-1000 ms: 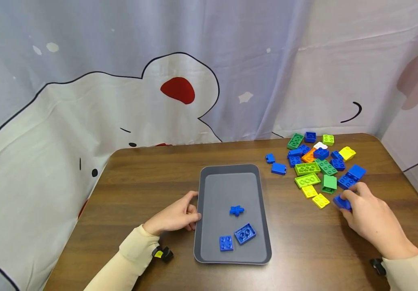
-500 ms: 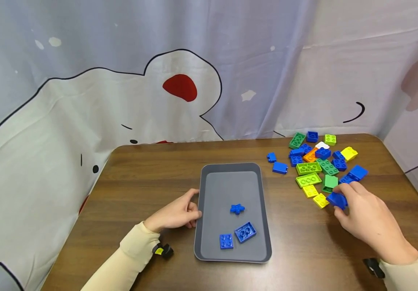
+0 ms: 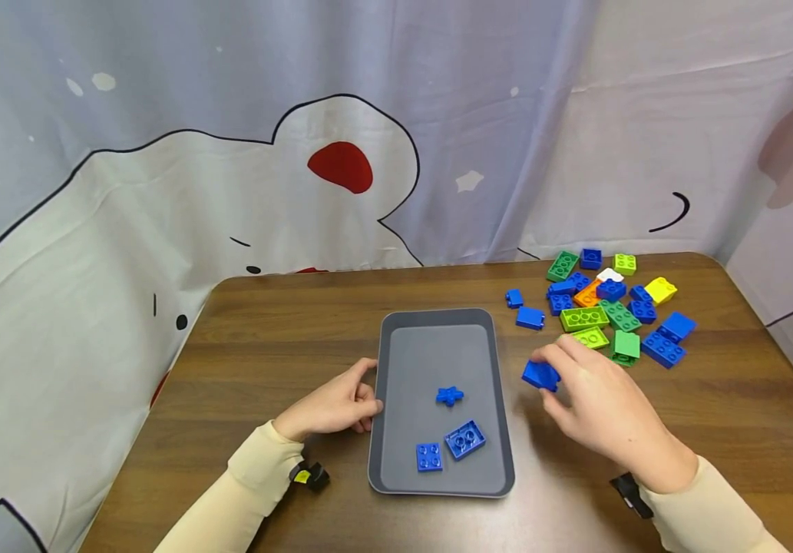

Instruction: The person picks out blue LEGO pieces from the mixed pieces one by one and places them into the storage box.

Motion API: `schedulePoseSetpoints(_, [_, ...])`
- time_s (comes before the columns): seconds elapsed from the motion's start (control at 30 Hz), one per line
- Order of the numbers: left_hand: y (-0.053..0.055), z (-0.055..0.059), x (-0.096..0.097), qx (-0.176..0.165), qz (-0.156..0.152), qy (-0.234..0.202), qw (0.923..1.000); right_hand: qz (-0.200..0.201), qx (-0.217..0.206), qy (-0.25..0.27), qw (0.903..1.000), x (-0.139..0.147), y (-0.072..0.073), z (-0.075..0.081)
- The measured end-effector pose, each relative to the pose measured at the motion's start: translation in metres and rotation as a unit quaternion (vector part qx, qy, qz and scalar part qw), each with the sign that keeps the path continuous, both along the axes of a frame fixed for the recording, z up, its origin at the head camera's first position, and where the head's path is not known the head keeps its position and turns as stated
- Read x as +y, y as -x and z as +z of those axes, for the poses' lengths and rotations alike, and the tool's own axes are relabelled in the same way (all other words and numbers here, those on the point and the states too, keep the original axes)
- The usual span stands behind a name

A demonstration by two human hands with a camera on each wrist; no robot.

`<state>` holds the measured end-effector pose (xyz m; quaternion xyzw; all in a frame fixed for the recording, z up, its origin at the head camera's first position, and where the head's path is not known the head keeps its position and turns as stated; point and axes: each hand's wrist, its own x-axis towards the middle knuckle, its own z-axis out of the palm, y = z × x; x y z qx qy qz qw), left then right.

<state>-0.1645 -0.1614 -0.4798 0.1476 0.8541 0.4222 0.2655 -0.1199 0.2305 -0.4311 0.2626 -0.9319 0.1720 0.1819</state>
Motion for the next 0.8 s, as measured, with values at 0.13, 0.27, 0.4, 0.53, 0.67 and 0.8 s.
schedulePoseSetpoints(0.13, [0.000, 0.000, 0.000, 0.000, 0.000, 0.001, 1.0000, 0.022, -0.013, 0.000, 0.9997, -0.021, 0.001, 0.003])
schedulePoseSetpoints(0.27, [0.000, 0.000, 0.001, 0.002, -0.001, 0.003, 1.0000, 0.039, -0.040, 0.000, 0.9984, -0.040, 0.001, 0.002])
schedulePoseSetpoints(0.4, [0.000, 0.000, 0.001, 0.003, -0.004, 0.004, 1.0000, 0.064, -0.054, 0.000, 0.9965, -0.056, 0.002, -0.003])
schedulePoseSetpoints(0.53, [0.000, 0.001, 0.000, 0.006, -0.005, 0.006, 1.0000, 0.098, -0.056, -0.003, 0.9936, -0.071, 0.002, -0.009])
schedulePoseSetpoints(0.67, [0.000, 0.000, 0.000, 0.007, -0.005, 0.007, 0.9999, 0.130, -0.067, -0.001, 0.9892, -0.082, 0.002, -0.015])
schedulePoseSetpoints(0.8, [0.000, 0.001, 0.000, 0.004, -0.003, 0.004, 1.0000, 0.155, -0.074, -0.001, 0.9852, -0.092, 0.000, -0.020])
